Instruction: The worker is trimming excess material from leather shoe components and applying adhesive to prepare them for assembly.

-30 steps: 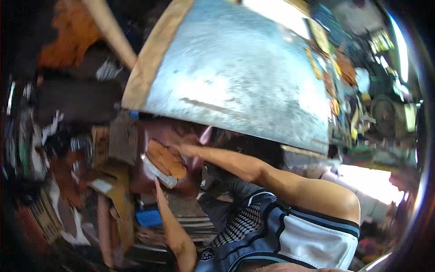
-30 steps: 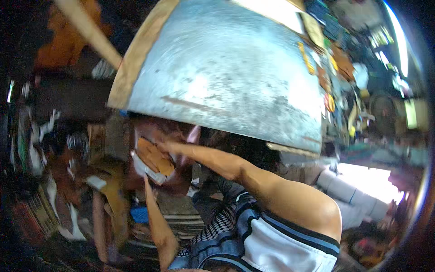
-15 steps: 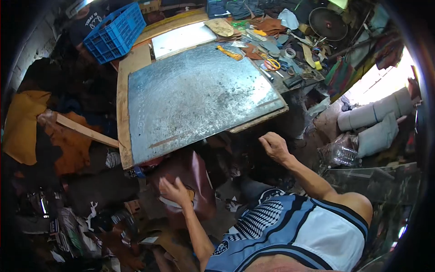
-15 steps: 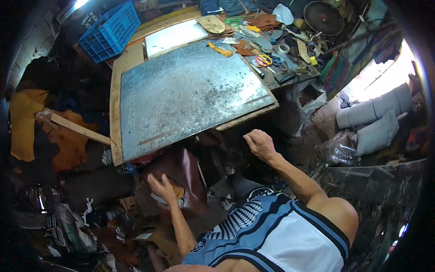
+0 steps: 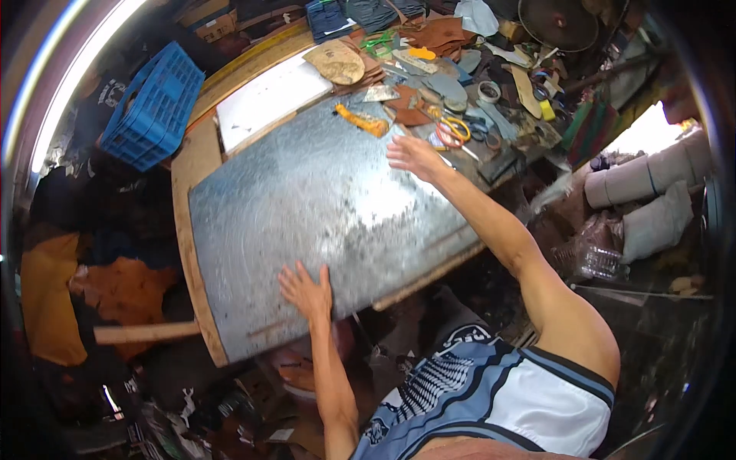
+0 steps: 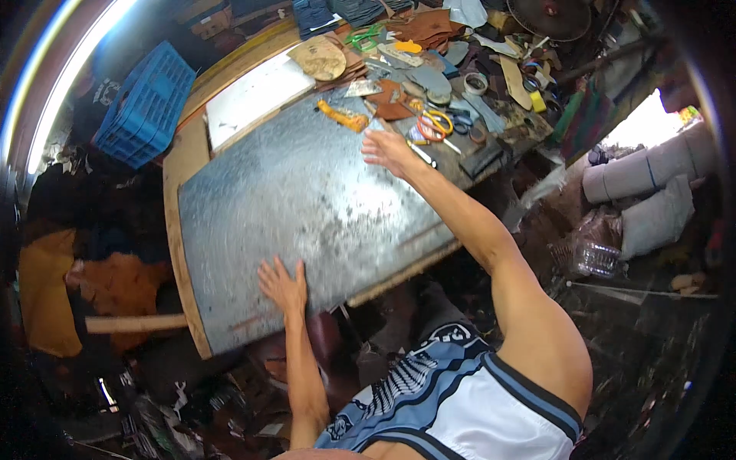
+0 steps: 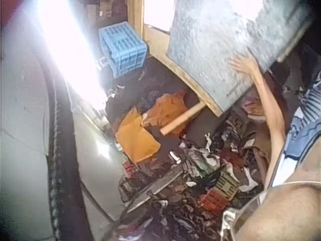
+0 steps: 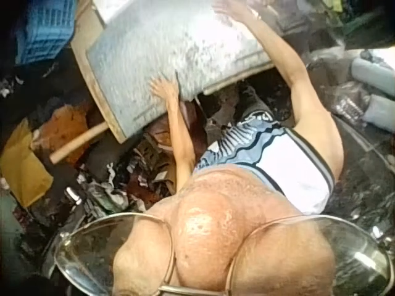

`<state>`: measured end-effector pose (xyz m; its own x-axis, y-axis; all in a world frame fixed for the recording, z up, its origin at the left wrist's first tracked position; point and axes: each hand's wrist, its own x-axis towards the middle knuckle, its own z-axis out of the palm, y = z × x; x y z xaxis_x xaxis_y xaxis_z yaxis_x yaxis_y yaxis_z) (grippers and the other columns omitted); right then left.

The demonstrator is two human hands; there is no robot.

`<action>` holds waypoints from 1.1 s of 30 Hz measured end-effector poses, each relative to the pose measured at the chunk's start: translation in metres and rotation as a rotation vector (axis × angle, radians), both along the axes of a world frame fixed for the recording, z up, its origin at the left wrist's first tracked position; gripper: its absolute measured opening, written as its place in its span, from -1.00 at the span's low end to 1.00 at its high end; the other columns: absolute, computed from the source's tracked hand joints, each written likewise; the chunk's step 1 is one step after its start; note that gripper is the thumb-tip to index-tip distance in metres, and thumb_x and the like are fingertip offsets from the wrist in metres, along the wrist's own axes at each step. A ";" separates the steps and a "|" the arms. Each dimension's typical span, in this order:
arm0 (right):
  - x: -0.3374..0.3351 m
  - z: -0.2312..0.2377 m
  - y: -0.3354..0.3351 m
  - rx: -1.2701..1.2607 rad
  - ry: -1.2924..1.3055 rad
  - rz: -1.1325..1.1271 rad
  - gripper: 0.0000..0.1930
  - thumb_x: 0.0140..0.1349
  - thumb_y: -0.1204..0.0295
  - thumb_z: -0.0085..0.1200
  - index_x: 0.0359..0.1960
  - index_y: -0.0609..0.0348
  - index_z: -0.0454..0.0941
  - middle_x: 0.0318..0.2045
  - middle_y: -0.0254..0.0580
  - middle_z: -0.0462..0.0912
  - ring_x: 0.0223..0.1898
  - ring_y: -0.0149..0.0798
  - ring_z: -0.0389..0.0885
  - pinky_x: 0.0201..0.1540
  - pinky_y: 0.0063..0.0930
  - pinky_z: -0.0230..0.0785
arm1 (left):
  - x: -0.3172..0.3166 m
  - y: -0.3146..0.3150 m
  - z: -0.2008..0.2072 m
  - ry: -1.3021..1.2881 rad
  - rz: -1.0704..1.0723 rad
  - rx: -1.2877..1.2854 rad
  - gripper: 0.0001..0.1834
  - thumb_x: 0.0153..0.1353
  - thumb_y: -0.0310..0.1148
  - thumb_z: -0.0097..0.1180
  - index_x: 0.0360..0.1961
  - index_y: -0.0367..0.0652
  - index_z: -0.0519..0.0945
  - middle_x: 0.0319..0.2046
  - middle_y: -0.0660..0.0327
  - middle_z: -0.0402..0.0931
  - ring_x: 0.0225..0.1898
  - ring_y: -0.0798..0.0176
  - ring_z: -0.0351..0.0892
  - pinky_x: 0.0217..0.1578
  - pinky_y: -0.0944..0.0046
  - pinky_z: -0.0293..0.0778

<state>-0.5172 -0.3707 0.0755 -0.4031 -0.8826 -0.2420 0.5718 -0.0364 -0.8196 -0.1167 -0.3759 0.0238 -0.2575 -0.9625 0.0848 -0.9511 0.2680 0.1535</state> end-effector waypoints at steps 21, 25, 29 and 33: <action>-0.270 -0.030 -0.310 0.620 0.423 0.042 -0.04 -0.05 -0.16 0.37 0.26 0.30 0.35 0.22 0.08 0.42 0.22 -0.02 0.41 0.14 -0.06 0.36 | -0.004 -0.020 0.043 -0.160 0.012 0.204 -0.16 0.33 0.18 -0.09 0.40 -0.26 0.13 0.46 -0.16 -0.15 0.48 -0.26 -0.26 0.38 -0.27 -0.26; -0.268 -0.022 -0.319 0.642 0.469 0.055 -0.11 -0.01 -0.08 0.37 0.24 0.30 0.37 0.20 0.09 0.44 0.18 -0.03 0.45 0.13 -0.04 0.37 | 0.004 -0.019 0.044 -0.172 0.008 0.204 -0.15 0.33 0.19 -0.11 0.40 -0.26 0.11 0.46 -0.17 -0.16 0.48 -0.27 -0.27 0.38 -0.27 -0.26; -0.273 -0.016 -0.327 0.530 0.283 0.168 0.01 -0.03 0.07 0.42 0.34 0.41 0.15 0.24 0.17 0.37 0.14 0.07 0.49 0.08 -0.06 0.45 | 0.010 -0.018 0.043 -0.195 0.012 0.198 -0.14 0.32 0.20 -0.10 0.39 -0.27 0.13 0.46 -0.18 -0.16 0.48 -0.28 -0.27 0.38 -0.28 -0.25; -0.279 -0.035 -0.339 0.555 0.294 0.203 -0.12 0.05 0.06 0.33 0.32 0.30 0.22 0.23 0.14 0.39 0.14 0.04 0.48 0.10 -0.09 0.43 | 0.007 -0.021 0.042 -0.183 -0.002 0.199 -0.13 0.30 0.22 -0.10 0.38 -0.27 0.14 0.45 -0.20 -0.15 0.48 -0.30 -0.26 0.38 -0.29 -0.23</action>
<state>-0.7963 -0.7098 0.0407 -0.3602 -0.7238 -0.5886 0.2725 0.5218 -0.8084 -0.1095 -0.3966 0.0655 -0.2526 -0.9553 -0.1538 -0.9675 0.2513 0.0286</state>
